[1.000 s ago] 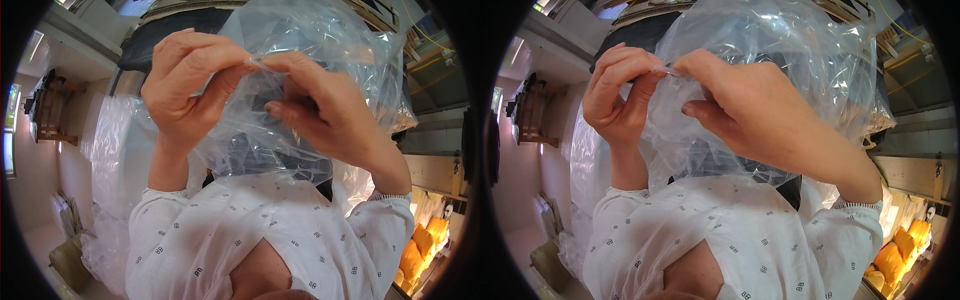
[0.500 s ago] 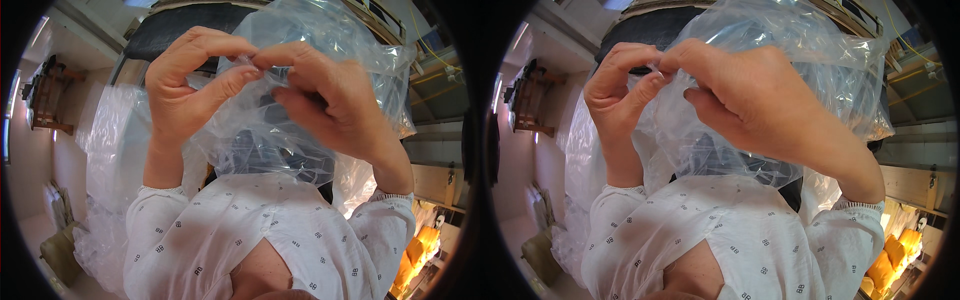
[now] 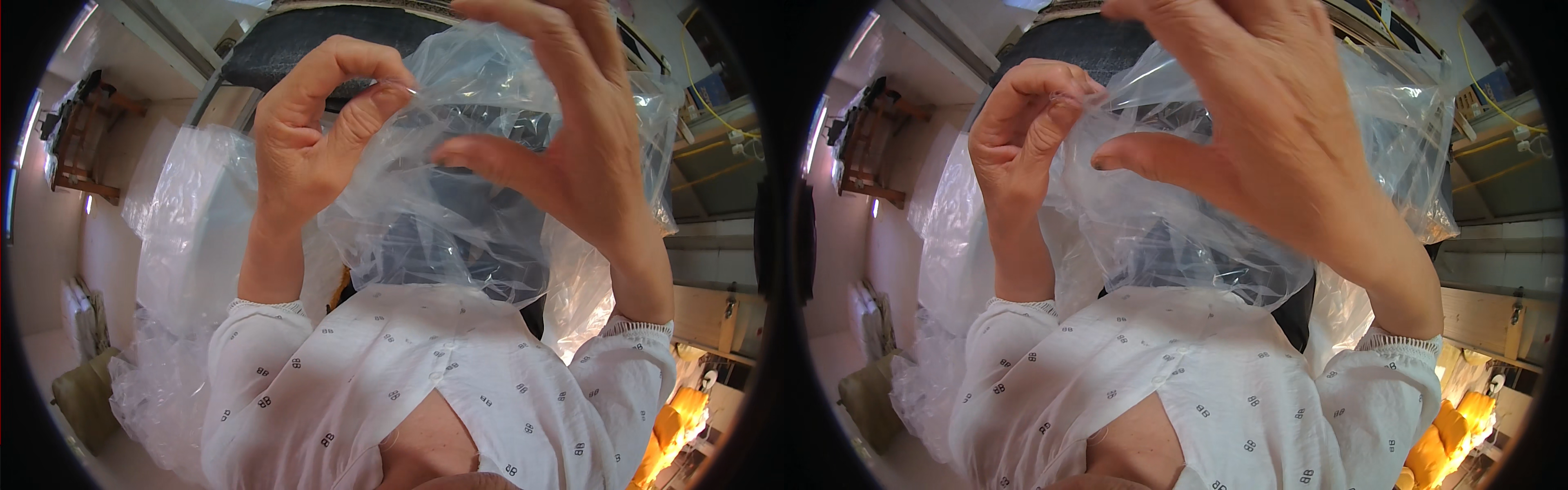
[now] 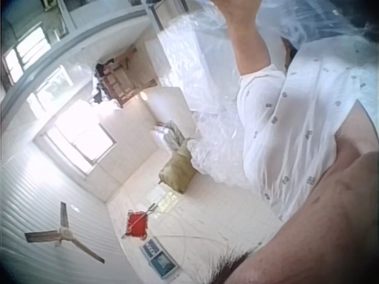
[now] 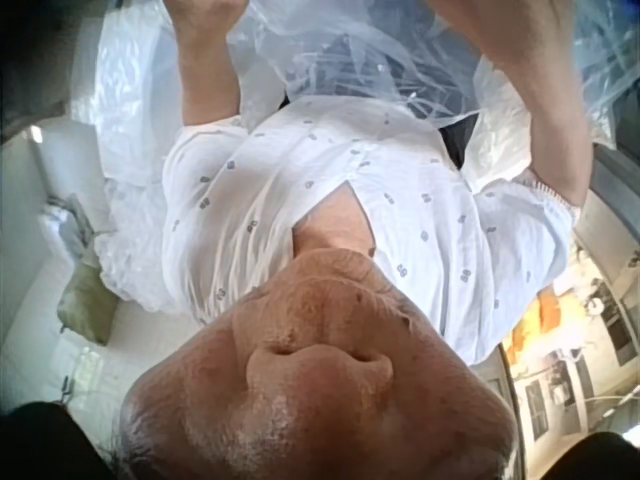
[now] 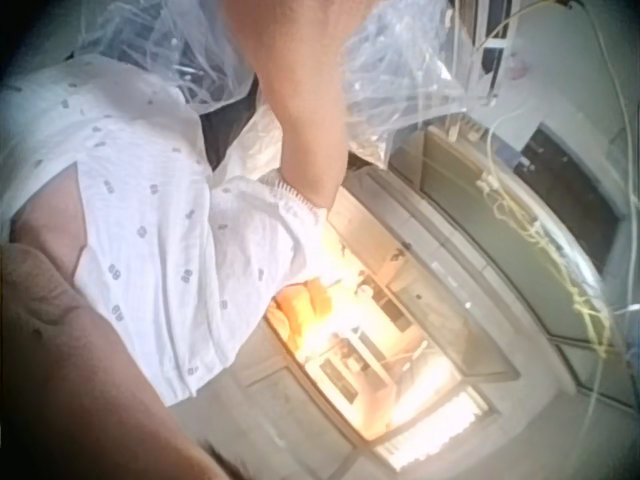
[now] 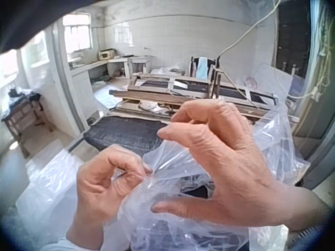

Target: Wrapping a large dark cushioned product in a clear plastic sheet.

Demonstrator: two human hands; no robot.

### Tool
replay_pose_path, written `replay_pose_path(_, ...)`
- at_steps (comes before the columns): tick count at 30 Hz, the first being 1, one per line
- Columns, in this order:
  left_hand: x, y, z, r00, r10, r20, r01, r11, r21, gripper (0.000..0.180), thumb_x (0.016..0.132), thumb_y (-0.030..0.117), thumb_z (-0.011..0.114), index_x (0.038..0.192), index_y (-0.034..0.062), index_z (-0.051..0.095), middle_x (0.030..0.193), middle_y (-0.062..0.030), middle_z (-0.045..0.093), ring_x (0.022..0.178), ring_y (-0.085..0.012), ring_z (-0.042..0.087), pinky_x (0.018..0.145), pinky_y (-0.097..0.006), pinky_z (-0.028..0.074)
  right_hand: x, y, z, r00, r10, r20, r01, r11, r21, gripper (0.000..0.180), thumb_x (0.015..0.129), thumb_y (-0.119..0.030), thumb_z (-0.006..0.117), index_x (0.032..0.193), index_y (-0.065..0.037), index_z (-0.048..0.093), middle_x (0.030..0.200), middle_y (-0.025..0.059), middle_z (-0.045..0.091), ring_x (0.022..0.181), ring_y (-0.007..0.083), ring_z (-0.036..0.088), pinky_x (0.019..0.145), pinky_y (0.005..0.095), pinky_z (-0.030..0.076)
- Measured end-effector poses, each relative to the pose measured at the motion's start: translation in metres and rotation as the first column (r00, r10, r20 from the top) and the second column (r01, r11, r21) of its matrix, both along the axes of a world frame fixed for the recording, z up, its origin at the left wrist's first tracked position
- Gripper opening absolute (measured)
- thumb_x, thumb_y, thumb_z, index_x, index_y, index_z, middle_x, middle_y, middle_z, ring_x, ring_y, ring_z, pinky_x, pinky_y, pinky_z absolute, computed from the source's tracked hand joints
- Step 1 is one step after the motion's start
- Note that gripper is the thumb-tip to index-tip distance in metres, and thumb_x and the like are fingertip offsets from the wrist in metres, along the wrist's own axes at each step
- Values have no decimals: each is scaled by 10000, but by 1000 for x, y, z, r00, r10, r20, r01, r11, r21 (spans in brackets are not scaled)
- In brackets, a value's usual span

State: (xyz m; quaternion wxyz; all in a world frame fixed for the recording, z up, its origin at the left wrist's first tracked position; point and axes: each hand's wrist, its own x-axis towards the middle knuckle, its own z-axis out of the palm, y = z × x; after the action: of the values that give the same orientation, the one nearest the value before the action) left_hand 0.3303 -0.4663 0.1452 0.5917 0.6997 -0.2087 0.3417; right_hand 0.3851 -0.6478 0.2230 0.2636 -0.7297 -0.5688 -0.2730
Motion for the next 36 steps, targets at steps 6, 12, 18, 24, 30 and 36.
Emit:
replay_pose_path(6,1,1,0,1000,3,1,-3,1000,10,69,872,47,545,911,-8,558,824,-14,569,744,-68,522,682,-177,422,5,9,-19,920,42,-389,-71,996,-61,216,682,-25,708,788,-36,520,681,29,511,579,97,480,505,206,371)
replay_pose_path(12,5,3,-3,996,-71,-61,67,995,-69,101,885,58,529,947,-21,543,857,-22,571,734,-75,529,691,-187,435,11,12,-26,849,111,-517,-109,993,35,203,734,21,667,736,-23,469,558,-22,407,500,24,352,444,180,287)
replay_pose_path(18,18,11,-6,982,-163,-95,157,985,-65,106,844,15,574,943,-17,550,878,-36,576,769,-94,548,746,-232,461,15,9,-28,823,115,-556,-87,993,77,208,717,12,684,748,-25,482,581,-28,416,498,23,356,436,184,266)
replay_pose_path(24,34,30,-11,991,-113,-71,89,957,-275,157,865,42,529,1012,-6,499,844,-63,515,761,-130,516,800,-294,454,34,-38,-23,850,1,-526,-97,983,-156,114,687,-59,683,661,-54,573,604,-2,514,480,102,403,444,245,298)
replay_pose_path(30,38,182,-37,803,573,-164,-595,779,-197,149,873,116,547,1017,97,518,825,21,510,666,-35,437,566,-175,374,49,-129,-38,715,-518,-469,30,693,-720,88,732,-155,616,776,-78,621,686,68,618,651,246,585,594,368,428)
replay_pose_path(36,46,290,-55,535,838,-107,-759,533,374,280,891,232,514,1027,-12,540,987,-96,564,892,-190,516,845,-275,397,5,-206,-76,450,-329,-831,-168,882,-440,126,771,-173,622,851,-77,603,672,19,591,637,164,559,610,314,435)
